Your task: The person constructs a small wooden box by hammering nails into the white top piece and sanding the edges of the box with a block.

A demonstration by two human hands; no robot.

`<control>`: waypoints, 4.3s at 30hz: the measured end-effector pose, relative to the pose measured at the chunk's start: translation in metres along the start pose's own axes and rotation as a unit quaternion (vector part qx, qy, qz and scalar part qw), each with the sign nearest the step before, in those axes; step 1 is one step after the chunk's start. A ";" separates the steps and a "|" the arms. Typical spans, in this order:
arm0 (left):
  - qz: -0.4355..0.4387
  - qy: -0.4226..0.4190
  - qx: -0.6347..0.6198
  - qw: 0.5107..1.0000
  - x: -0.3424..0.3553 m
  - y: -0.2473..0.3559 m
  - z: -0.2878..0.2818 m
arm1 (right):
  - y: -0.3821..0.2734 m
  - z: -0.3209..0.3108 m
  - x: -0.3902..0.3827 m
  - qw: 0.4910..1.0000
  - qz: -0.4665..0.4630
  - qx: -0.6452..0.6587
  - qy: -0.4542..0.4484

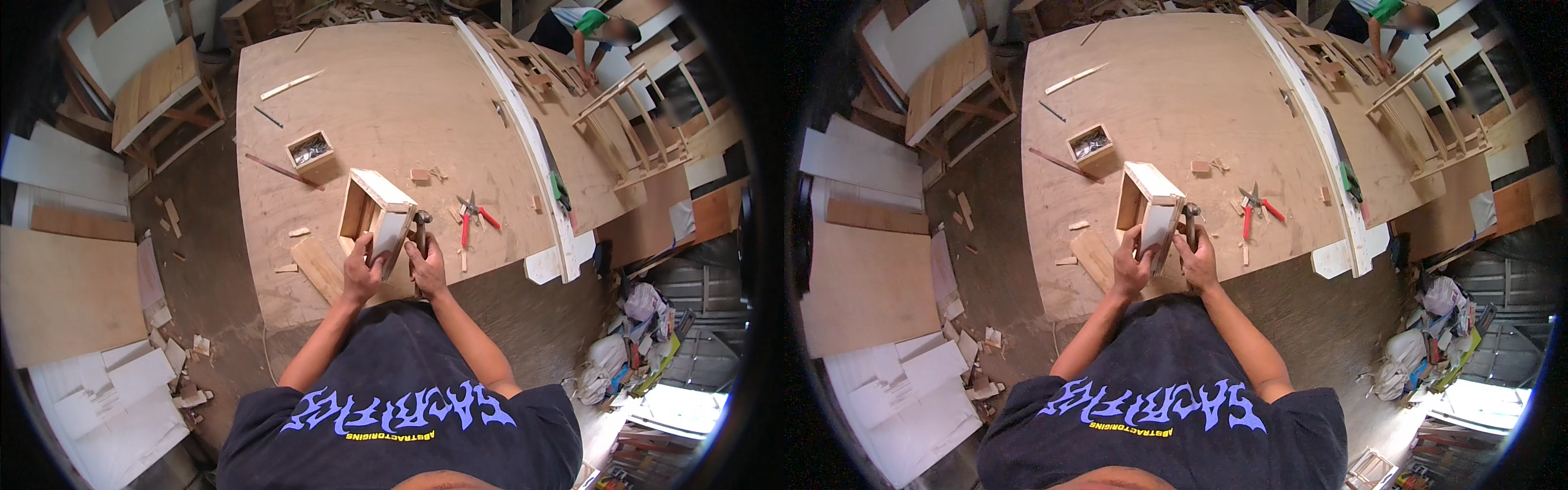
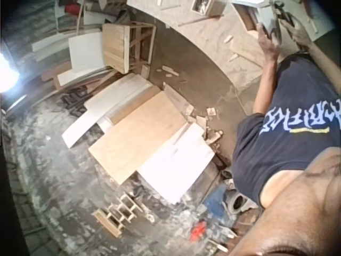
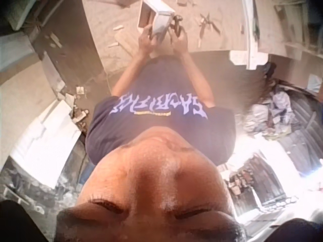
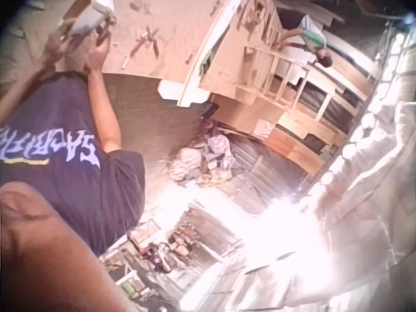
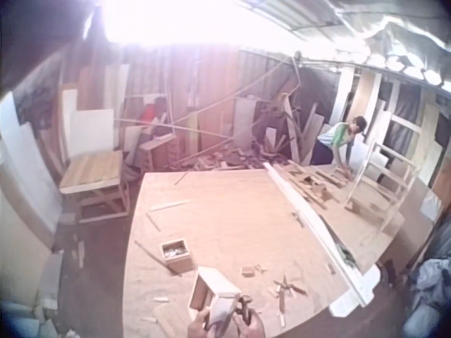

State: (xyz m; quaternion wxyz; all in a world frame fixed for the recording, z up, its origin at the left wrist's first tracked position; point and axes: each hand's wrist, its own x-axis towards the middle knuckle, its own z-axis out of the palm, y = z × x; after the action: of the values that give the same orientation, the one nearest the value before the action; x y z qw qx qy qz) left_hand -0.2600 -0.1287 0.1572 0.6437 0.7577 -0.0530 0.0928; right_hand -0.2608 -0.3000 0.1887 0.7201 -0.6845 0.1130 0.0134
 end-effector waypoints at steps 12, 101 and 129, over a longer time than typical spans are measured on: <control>0.054 -0.039 0.255 0.965 0.001 0.012 0.027 | 0.035 -0.067 0.017 0.996 0.075 0.028 0.042; -0.421 0.133 0.330 0.835 -0.030 -0.078 -0.078 | 0.087 -0.021 0.030 0.895 -0.147 -0.421 0.016; 0.037 0.006 0.483 0.875 0.077 -0.108 0.000 | 0.064 0.012 0.052 0.824 -0.175 -0.536 0.058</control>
State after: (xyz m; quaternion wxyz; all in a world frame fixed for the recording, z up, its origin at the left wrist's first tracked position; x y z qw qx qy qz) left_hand -0.1634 -0.1074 0.0690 0.1946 0.9712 -0.0255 0.1353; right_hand -0.2191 -0.2912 0.1169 0.2222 -0.9705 0.0079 -0.0935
